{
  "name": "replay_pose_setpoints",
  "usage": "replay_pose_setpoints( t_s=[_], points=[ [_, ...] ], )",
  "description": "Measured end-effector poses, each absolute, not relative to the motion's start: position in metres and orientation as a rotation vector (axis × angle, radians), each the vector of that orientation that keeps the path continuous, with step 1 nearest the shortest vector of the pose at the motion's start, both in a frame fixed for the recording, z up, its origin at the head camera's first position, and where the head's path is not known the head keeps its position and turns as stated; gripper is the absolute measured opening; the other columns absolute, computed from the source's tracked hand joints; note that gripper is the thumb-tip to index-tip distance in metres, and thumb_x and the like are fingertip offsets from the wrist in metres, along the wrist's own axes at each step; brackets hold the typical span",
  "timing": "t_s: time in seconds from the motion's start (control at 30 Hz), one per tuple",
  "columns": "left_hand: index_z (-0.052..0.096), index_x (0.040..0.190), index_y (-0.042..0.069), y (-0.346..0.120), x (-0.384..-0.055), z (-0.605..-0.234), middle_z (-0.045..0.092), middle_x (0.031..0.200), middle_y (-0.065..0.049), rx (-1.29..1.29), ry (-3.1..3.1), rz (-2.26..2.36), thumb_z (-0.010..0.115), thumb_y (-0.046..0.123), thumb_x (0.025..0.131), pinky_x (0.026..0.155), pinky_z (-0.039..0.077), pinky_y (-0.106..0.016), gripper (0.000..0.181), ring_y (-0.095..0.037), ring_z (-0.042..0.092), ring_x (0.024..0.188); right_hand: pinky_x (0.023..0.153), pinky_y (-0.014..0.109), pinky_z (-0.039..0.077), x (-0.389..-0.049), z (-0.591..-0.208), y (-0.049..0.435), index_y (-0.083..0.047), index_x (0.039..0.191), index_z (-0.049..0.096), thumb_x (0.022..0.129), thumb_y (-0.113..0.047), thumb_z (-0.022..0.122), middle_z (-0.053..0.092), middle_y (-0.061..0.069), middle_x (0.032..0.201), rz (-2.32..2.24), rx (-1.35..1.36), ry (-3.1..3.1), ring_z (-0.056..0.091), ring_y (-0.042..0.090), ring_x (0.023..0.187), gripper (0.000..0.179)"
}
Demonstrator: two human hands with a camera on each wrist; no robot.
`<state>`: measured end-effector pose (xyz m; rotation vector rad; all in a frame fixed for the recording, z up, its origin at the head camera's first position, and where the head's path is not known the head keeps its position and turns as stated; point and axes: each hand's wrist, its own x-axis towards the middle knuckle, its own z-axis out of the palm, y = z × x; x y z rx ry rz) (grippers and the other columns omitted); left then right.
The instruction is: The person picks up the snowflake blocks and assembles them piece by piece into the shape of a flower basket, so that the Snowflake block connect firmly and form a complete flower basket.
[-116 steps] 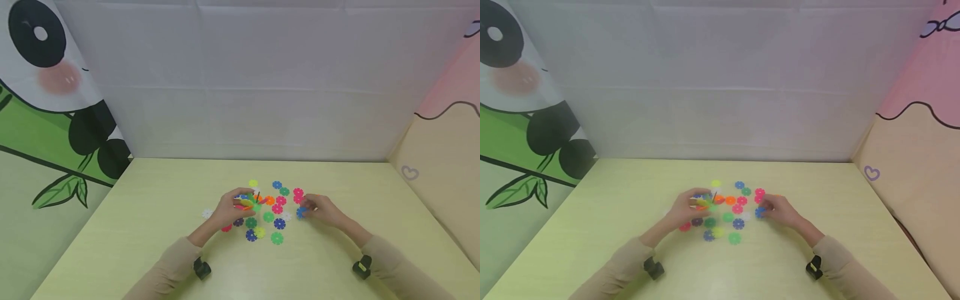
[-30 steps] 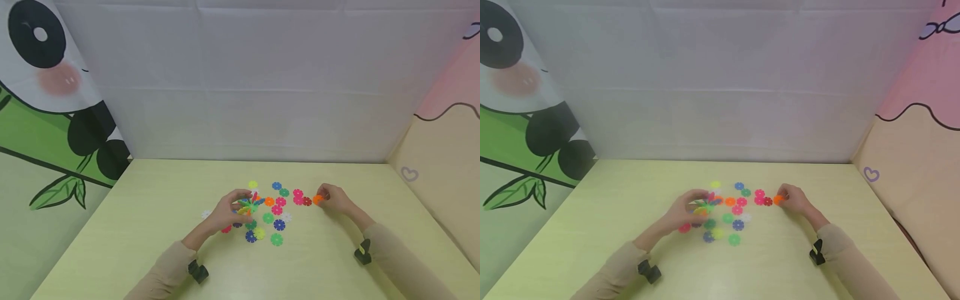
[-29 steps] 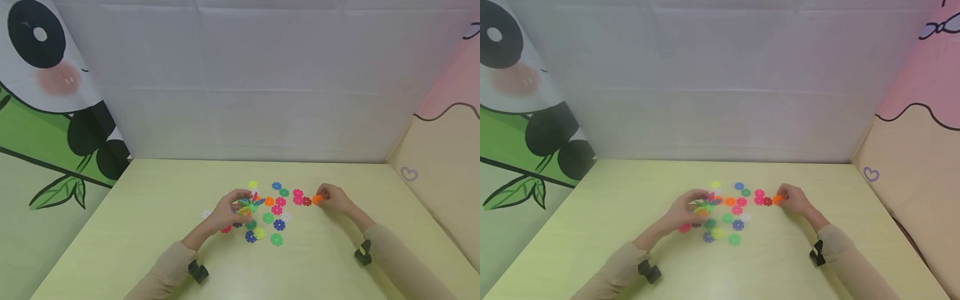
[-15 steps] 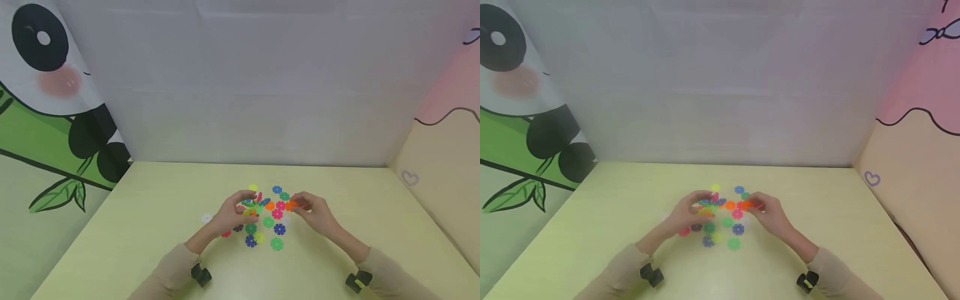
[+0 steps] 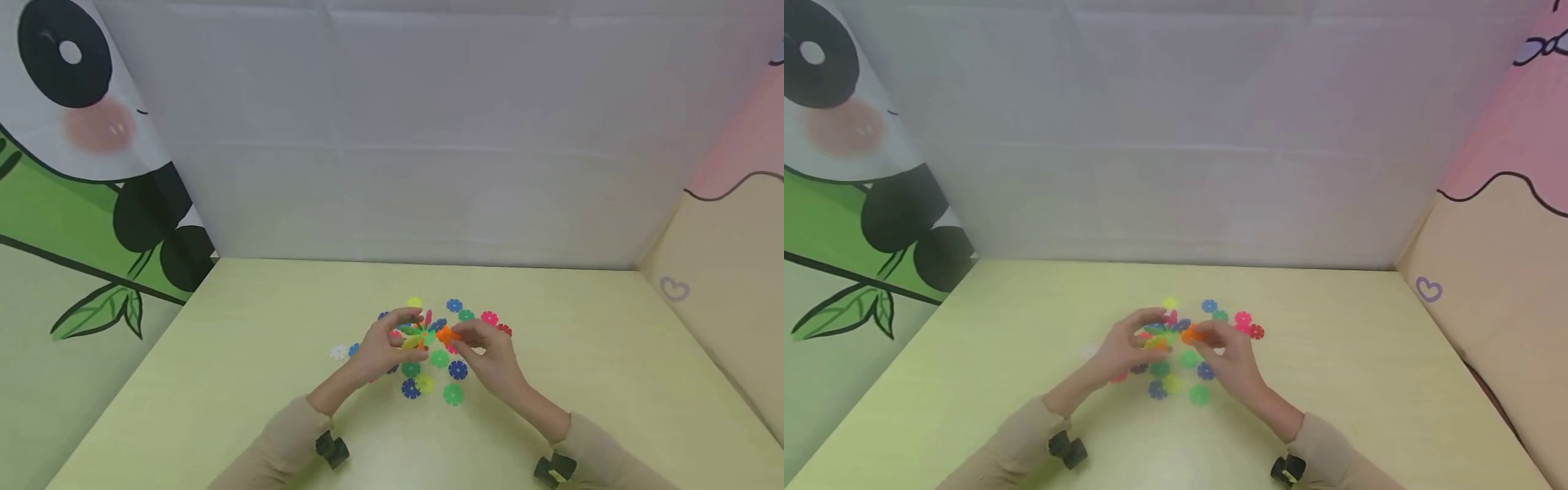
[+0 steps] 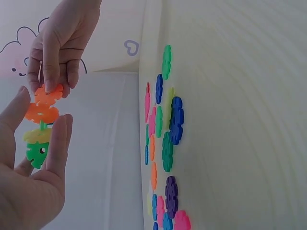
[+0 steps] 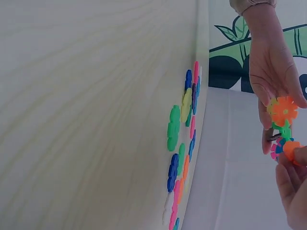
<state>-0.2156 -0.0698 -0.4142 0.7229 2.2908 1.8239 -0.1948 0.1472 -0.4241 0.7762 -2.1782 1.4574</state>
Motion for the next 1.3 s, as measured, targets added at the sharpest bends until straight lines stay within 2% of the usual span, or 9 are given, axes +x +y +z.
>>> replay_pose_setpoints(
  t_s=[0.17,0.43,0.57,0.63,0.7,0.77,0.87,1.03,1.3],
  points=[
    [0.048,0.136,0.001,-0.069,-0.214,-0.416,0.055,0.128,-0.012,0.69,2.296,1.823,0.077,0.01,0.08,0.095,0.042,-0.053,0.063,-0.028,0.051,0.115,0.066,0.03,0.056,-0.188,-0.414,0.137,0.006,0.091,0.064,0.071,0.023,0.068,0.068,0.015,0.086,1.426,0.78,-2.15,0.067,0.029,0.073,0.027],
    [0.047,0.137,0.001,-0.066,-0.211,-0.417,0.051,0.134,-0.014,0.641,2.252,1.866,0.077,0.005,0.079,0.09,0.049,-0.042,0.066,-0.031,0.048,0.12,0.063,0.022,0.054,-0.179,-0.399,0.127,0.008,0.079,0.062,0.062,0.031,0.069,0.063,0.018,0.073,1.334,0.909,-1.987,0.067,0.029,0.064,0.029],
    [0.046,0.138,0.001,-0.064,-0.208,-0.415,0.048,0.138,-0.015,0.617,2.256,1.878,0.077,0.006,0.079,0.095,0.045,-0.045,0.067,-0.03,0.043,0.126,0.064,0.021,0.054,-0.18,-0.399,0.125,0.01,0.078,0.063,0.078,0.011,0.071,0.063,0.017,0.071,1.323,0.929,-1.929,0.065,0.032,0.061,0.007],
    [0.045,0.139,0.002,-0.064,-0.208,-0.413,0.046,0.139,-0.018,0.618,2.25,1.883,0.077,0.007,0.08,0.094,0.045,-0.044,0.067,-0.031,0.049,0.121,0.064,0.021,0.054,-0.181,-0.399,0.124,0.01,0.079,0.064,0.085,-0.001,0.069,0.064,0.018,0.071,1.316,0.93,-1.915,0.065,0.031,0.06,0.014],
    [0.043,0.14,0.001,-0.063,-0.207,-0.411,0.043,0.141,-0.02,0.624,2.225,1.893,0.076,0.006,0.08,0.091,0.047,-0.043,0.068,-0.034,0.055,0.114,0.064,0.022,0.054,-0.181,-0.399,0.123,0.01,0.079,0.064,0.084,-0.001,0.07,0.064,0.018,0.071,1.315,0.925,-1.915,0.066,0.031,0.061,0.014],
    [0.042,0.139,0.0,-0.064,-0.209,-0.411,0.041,0.141,-0.021,0.647,2.202,1.898,0.075,0.007,0.082,0.086,0.05,-0.039,0.066,-0.034,0.061,0.104,0.063,0.022,0.054,-0.182,-0.397,0.123,0.01,0.079,0.063,0.078,0.01,0.071,0.064,0.018,0.072,1.314,0.911,-1.928,0.066,0.03,0.061,0.008],
    [0.042,0.138,-0.001,-0.07,-0.214,-0.414,0.045,0.136,-0.021,0.687,2.144,1.924,0.07,0.006,0.086,0.082,0.052,-0.037,0.06,-0.034,0.064,0.097,0.063,0.024,0.055,-0.184,-0.396,0.125,0.009,0.08,0.062,0.066,0.027,0.07,0.065,0.019,0.076,1.36,0.904,-1.989,0.067,0.03,0.065,0.024],
    [0.043,0.14,0.003,-0.08,-0.219,-0.417,0.052,0.126,-0.017,0.697,2.093,1.868,0.064,0.008,0.091,0.083,0.053,-0.04,0.053,-0.031,0.064,0.096,0.067,0.027,0.056,-0.199,-0.414,0.138,0.007,0.087,0.064,0.072,0.023,0.067,0.067,0.017,0.082,1.495,0.969,-2.105,0.067,0.032,0.073,0.023],
    [0.05,0.135,-0.001,-0.084,-0.219,-0.423,0.057,0.12,-0.015,0.633,2.117,1.894,0.068,0.007,0.088,0.078,0.055,-0.041,0.051,-0.027,0.065,0.096,0.066,0.029,0.056,-0.219,-0.423,0.174,0.004,0.1,0.067,0.079,0.009,0.071,0.069,0.012,0.092,1.453,0.945,-2.334,0.067,0.023,0.079,0.022]
  ],
)
